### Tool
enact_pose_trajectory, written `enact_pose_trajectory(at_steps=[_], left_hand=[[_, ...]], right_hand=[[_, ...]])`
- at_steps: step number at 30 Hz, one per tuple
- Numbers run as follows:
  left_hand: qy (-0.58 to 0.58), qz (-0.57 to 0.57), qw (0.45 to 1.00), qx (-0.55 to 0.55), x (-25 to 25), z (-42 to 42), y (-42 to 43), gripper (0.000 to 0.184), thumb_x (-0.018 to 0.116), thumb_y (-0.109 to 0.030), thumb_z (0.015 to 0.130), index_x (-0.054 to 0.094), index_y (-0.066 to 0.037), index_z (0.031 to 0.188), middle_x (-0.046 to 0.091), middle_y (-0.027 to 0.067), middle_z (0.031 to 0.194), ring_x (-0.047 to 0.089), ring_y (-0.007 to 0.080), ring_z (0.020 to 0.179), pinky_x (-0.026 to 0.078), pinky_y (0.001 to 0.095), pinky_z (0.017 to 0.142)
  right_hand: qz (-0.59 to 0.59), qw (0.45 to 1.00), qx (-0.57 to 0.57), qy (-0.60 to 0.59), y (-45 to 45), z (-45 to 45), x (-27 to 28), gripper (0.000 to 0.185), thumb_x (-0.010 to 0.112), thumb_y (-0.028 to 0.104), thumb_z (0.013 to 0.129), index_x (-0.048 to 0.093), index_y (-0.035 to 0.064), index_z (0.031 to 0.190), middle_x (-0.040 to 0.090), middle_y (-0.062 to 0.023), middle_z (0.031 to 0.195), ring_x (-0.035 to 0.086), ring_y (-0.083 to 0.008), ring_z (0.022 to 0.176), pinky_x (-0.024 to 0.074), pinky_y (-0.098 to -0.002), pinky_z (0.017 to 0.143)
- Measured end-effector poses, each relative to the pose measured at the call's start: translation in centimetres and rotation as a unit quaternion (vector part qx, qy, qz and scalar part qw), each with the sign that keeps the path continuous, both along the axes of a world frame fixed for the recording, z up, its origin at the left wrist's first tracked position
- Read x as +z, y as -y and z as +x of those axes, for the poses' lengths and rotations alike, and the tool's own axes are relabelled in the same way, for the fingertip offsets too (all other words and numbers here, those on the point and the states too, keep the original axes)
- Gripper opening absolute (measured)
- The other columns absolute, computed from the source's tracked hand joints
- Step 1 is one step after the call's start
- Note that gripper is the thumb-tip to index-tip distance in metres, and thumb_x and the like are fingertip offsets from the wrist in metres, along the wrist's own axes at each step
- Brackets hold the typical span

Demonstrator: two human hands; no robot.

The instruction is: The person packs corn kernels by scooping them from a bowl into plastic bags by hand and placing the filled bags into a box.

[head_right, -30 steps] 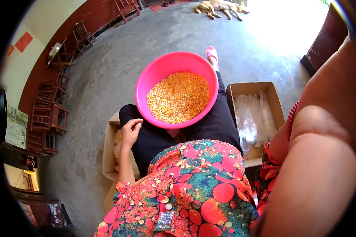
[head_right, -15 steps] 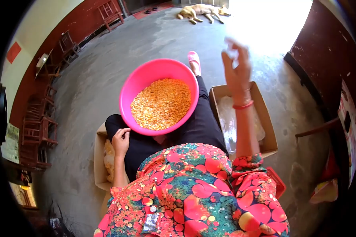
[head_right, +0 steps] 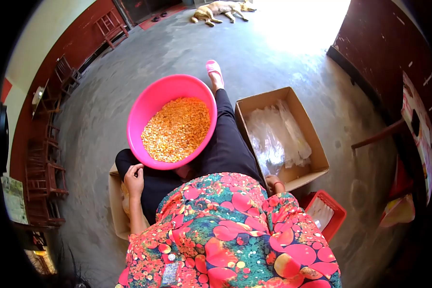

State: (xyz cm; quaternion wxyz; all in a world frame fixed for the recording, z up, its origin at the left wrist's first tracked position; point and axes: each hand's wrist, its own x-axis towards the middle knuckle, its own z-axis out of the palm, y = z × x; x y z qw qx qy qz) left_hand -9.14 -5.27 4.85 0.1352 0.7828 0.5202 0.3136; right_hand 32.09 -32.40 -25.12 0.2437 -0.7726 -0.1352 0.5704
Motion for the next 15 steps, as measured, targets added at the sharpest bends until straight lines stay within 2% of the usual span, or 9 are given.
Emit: enact_pose_trajectory(at_steps=[1, 2, 3, 4, 6, 9, 13, 14, 15], left_hand=[[0.002, 0.005, 1.000, -0.001, -0.1, -0.1, 0.0, 0.008, 0.054, -0.003, 0.070, 0.060, -0.004, 0.076, 0.058, 0.0051, 0.072, 0.055, 0.0181, 0.060, 0.041, 0.0262, 0.053], [0.005, 0.013, 1.000, -0.002, -0.1, 0.1, -0.1, 0.008, 0.054, -0.003, 0.070, 0.060, -0.004, 0.076, 0.058, 0.0050, 0.072, 0.055, 0.0179, 0.060, 0.041, 0.0261, 0.053], [0.006, 0.016, 1.000, -0.005, 0.1, 0.3, -0.1, 0.008, 0.054, -0.003, 0.070, 0.060, -0.004, 0.076, 0.058, 0.0050, 0.072, 0.055, 0.0179, 0.060, 0.041, 0.0261, 0.053], [0.002, -0.004, 1.000, 0.003, 0.5, 0.4, 0.1, 0.009, 0.054, -0.003, 0.071, 0.060, -0.003, 0.077, 0.058, 0.0056, 0.073, 0.055, 0.0170, 0.062, 0.042, 0.0254, 0.054], [-0.008, -0.020, 1.000, 0.005, 0.4, 0.3, 0.2, 0.010, 0.053, -0.003, 0.072, 0.060, -0.002, 0.079, 0.058, 0.0063, 0.074, 0.056, 0.0163, 0.064, 0.042, 0.0248, 0.055], [-0.009, 0.006, 1.000, -0.004, 0.0, 0.1, 0.0, 0.010, 0.054, -0.004, 0.070, 0.060, -0.005, 0.077, 0.059, 0.0051, 0.074, 0.055, 0.0182, 0.061, 0.041, 0.0259, 0.053], [-0.017, -0.005, 1.000, 0.002, 0.5, 0.4, 0.2, 0.010, 0.054, -0.004, 0.070, 0.060, -0.005, 0.077, 0.059, 0.0053, 0.074, 0.056, 0.0183, 0.062, 0.042, 0.0261, 0.054], [-0.019, -0.007, 1.000, 0.003, 0.5, 0.4, 0.2, 0.010, 0.054, -0.004, 0.070, 0.060, -0.005, 0.077, 0.059, 0.0055, 0.074, 0.056, 0.0184, 0.063, 0.042, 0.0262, 0.054], [-0.019, -0.009, 1.000, 0.004, 0.5, 0.4, 0.2, 0.010, 0.054, -0.004, 0.070, 0.060, -0.005, 0.077, 0.059, 0.0056, 0.074, 0.056, 0.0185, 0.064, 0.042, 0.0264, 0.054]], right_hand=[[0.001, 1.000, -0.005, -0.001, 0.0, 0.4, -1.8, 0.032, 0.055, 0.024, 0.072, 0.055, 0.0077, 0.100, 0.059, -0.0111, 0.077, 0.056, -0.0217, 0.064, 0.0435, -0.0325, 0.053], [0.006, 0.998, -0.040, 0.049, -0.8, 1.4, -4.0, 0.027, 0.057, 0.019, 0.070, 0.057, 0.0058, 0.093, 0.057, -0.0081, 0.070, 0.052, -0.0176, 0.057, 0.0405, -0.0291, 0.048], [0.010, 0.992, -0.074, 0.099, -1.4, 1.9, -4.4, 0.022, 0.059, 0.014, 0.068, 0.058, 0.0038, 0.087, 0.056, -0.0051, 0.064, 0.048, -0.0134, 0.050, 0.0375, -0.0257, 0.043], [0.012, 0.992, -0.078, 0.099, -2.1, 2.1, -5.0, 0.022, 0.059, 0.014, 0.068, 0.058, 0.0038, 0.087, 0.056, -0.0051, 0.064, 0.048, -0.0134, 0.050, 0.0375, -0.0257, 0.043], [0.106, 0.977, -0.160, 0.091, -4.6, 1.3, -3.8, 0.020, 0.056, 0.019, 0.066, 0.061, 0.0045, 0.079, 0.059, -0.0096, 0.066, 0.055, -0.0163, 0.053, 0.0435, -0.0303, 0.049], [0.095, 0.969, -0.162, 0.157, -6.7, 0.5, 0.8, 0.019, 0.056, 0.019, 0.066, 0.060, 0.0037, 0.076, 0.059, -0.0102, 0.064, 0.056, -0.0173, 0.055, 0.0443, -0.0302, 0.051], [0.057, 0.949, -0.163, 0.263, -6.9, 0.5, 0.7, 0.019, 0.061, 0.020, 0.062, 0.061, 0.0041, 0.072, 0.059, -0.0095, 0.062, 0.057, -0.0174, 0.059, 0.0449, -0.0303, 0.056], [0.057, 0.949, -0.165, 0.261, -6.6, 0.7, 0.2, 0.019, 0.061, 0.020, 0.062, 0.061, 0.0041, 0.072, 0.059, -0.0095, 0.062, 0.057, -0.0174, 0.059, 0.0449, -0.0303, 0.056], [0.065, 0.971, -0.134, 0.186, -6.2, 1.1, -0.3, 0.017, 0.062, 0.019, 0.062, 0.061, 0.0050, 0.072, 0.060, -0.0103, 0.065, 0.057, -0.0179, 0.062, 0.0449, -0.0305, 0.059]])
